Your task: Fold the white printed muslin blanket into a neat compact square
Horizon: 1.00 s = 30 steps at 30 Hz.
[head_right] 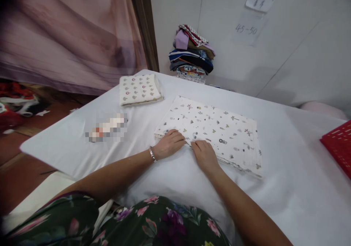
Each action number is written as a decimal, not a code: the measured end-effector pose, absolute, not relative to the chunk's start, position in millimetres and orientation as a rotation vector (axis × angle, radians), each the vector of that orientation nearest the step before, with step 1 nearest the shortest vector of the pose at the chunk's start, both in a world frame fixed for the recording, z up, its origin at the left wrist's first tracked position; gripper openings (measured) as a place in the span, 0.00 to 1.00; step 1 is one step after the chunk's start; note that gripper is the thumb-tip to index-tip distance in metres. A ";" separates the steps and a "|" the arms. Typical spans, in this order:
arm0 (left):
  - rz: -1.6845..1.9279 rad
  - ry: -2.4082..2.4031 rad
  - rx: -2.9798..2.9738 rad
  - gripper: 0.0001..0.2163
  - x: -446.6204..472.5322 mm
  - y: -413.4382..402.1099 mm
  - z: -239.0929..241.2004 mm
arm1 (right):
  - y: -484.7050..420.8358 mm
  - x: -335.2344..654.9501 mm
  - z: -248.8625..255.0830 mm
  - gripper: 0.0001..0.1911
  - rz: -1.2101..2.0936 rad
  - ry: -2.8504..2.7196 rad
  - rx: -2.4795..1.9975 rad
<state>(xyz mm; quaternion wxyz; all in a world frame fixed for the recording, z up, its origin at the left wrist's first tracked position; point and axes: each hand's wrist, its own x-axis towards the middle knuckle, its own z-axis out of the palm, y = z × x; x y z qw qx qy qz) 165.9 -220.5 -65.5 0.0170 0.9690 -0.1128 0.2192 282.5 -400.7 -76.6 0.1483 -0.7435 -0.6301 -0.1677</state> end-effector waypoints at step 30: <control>0.367 0.354 2.956 0.20 110.7 -156.0 -60.8 | -401.9 282.4 -84.7 0.16 -0.393 -1.816 -2.165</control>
